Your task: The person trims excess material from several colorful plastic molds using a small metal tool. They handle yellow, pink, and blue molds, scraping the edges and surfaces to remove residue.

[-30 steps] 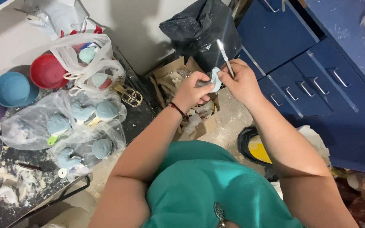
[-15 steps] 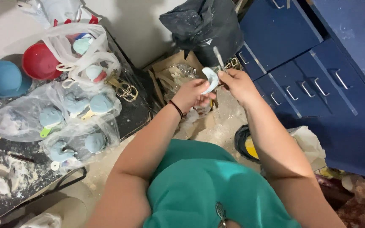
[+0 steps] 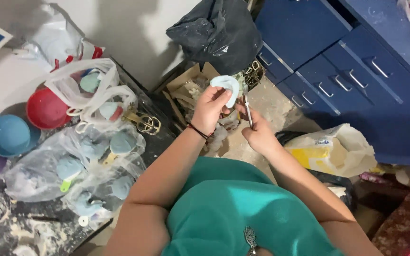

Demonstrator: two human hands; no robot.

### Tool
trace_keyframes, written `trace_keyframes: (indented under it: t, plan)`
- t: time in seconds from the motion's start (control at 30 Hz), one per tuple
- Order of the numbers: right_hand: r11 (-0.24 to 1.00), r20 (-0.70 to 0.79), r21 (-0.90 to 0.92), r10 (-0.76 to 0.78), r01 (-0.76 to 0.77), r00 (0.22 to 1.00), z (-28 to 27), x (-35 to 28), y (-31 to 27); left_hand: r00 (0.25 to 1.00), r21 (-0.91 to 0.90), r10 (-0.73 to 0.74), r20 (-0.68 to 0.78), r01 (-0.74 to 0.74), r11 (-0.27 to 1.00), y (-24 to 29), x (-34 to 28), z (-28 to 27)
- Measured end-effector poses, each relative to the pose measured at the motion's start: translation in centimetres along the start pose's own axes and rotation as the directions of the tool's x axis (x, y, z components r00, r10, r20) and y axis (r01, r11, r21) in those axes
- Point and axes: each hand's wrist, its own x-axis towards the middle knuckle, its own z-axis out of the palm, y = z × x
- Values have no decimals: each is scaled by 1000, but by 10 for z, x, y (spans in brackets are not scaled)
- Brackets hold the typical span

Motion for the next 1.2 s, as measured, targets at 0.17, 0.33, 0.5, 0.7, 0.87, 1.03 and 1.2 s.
trace_keyframes:
  t: [0.17,0.33,0.5,0.7,0.87,1.03,1.2]
  plan:
    - [993,-56,-122,-13,6,998,18,7,-13,998,73,56,34,-58,996,31,-8,7]
    - [979,-82,-202,-30,13,996,24,14,2,999,171,49,24,-52,984,30,-7,-2]
    - [965,-113,-249,-114,83,987,31,18,4,999,252,36,-12,-32,967,15,3,-15]
    - [932,-204,-334,-215,139,955,45,28,14,1000,238,-10,-12,13,971,-7,22,-27]
    - [891,-165,-423,-253,163,953,45,27,20,999,255,-40,-16,42,966,0,16,-38]
    - [924,-62,-336,-217,184,974,31,24,3,995,386,-72,62,43,922,21,9,-34]
    - [957,80,-271,-85,104,993,13,20,-7,980,546,-123,159,16,838,30,7,-40]
